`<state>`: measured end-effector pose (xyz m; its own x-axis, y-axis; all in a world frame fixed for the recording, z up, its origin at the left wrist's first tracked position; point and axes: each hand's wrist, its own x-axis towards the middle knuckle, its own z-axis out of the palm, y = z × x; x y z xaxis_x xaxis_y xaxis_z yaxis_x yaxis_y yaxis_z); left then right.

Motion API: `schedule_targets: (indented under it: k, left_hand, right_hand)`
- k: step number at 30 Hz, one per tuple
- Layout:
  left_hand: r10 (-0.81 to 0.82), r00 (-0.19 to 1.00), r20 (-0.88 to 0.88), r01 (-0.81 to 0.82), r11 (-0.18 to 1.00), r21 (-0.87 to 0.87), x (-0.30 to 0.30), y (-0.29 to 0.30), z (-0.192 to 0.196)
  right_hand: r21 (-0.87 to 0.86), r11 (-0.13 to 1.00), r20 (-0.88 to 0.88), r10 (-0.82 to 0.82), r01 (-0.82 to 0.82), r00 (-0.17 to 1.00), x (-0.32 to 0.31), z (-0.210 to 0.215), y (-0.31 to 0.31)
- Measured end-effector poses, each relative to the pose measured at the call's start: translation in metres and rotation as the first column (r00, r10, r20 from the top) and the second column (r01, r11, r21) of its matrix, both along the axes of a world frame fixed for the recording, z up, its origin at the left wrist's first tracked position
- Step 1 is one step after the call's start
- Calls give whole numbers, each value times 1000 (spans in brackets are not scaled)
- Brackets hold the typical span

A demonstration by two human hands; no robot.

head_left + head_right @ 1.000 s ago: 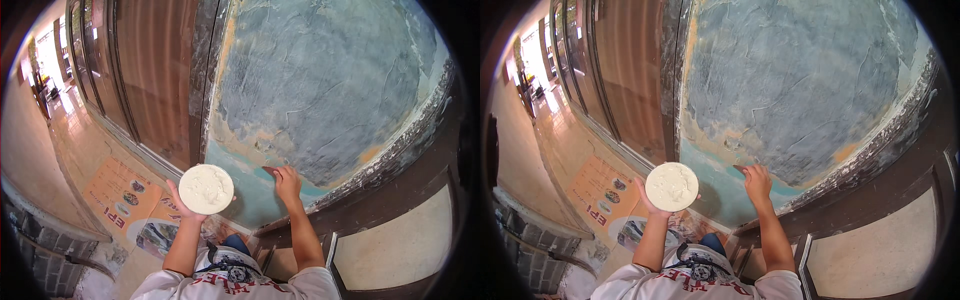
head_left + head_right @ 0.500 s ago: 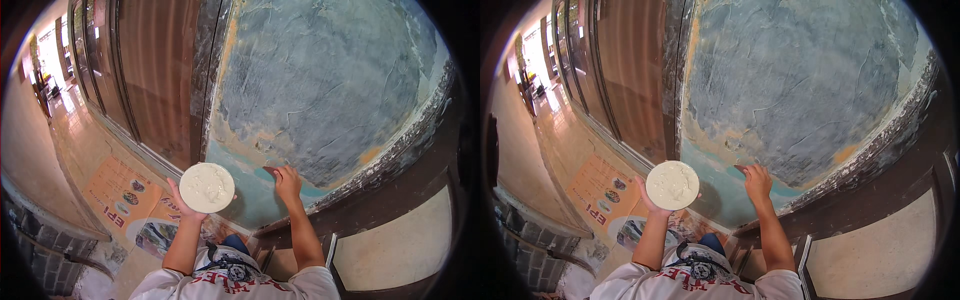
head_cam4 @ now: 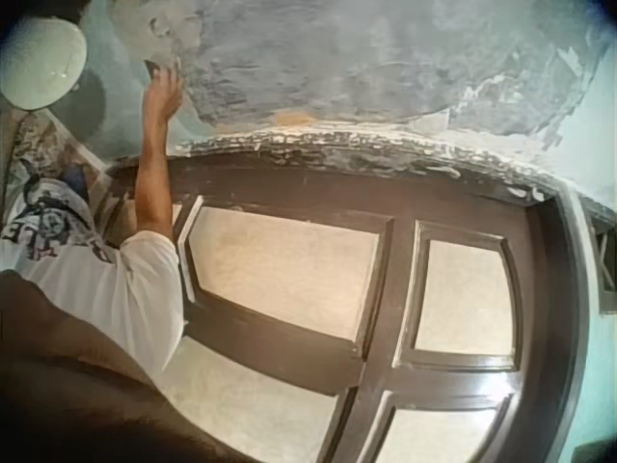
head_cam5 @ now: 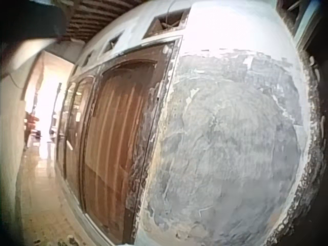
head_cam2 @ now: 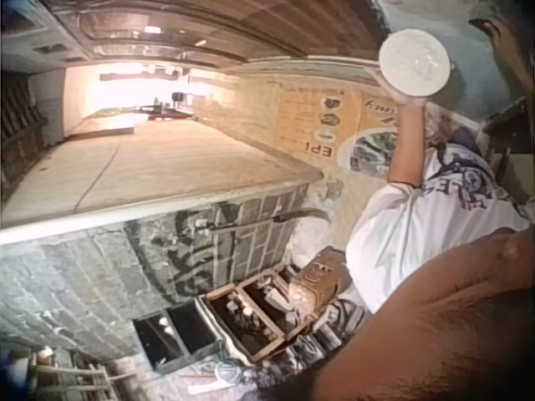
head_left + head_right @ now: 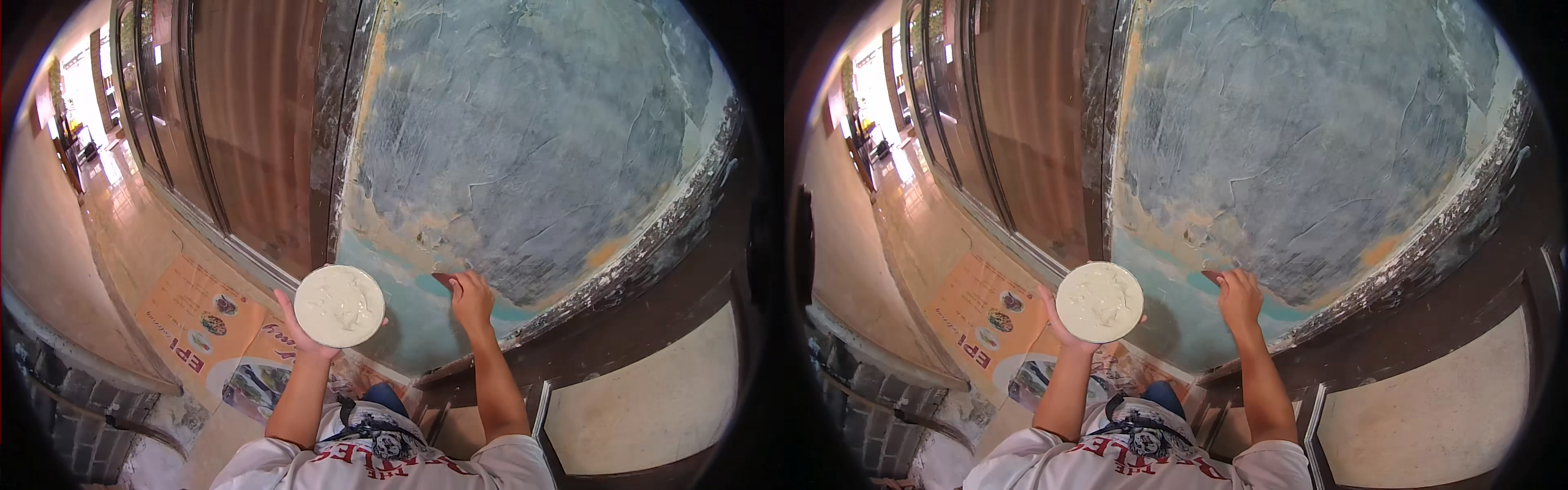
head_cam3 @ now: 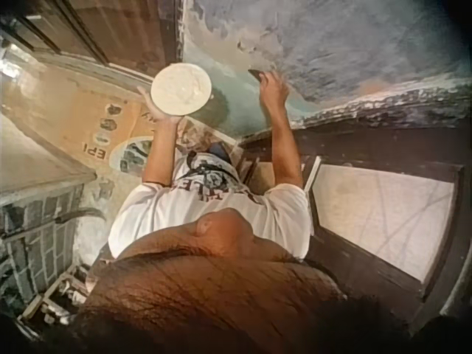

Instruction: The person applies putty to a wall surface around a door frame using a scraper while holding a container of putty in the other hand.

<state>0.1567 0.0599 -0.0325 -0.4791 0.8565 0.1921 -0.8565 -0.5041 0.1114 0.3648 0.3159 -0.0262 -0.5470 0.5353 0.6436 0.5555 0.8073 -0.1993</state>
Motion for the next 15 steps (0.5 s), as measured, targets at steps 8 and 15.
schedule_targets:
  k: [8,15]
  left_hand:
    - [55,998,8,-55,997,-60,-3,0,-6]
    - [63,998,-12,-63,996,-64,0,2,-4]
  right_hand:
    - [-69,997,-40,-49,46,998,-2,36,-6]
    - [16,1000,14,-10,10,1000,-1,7,-2]
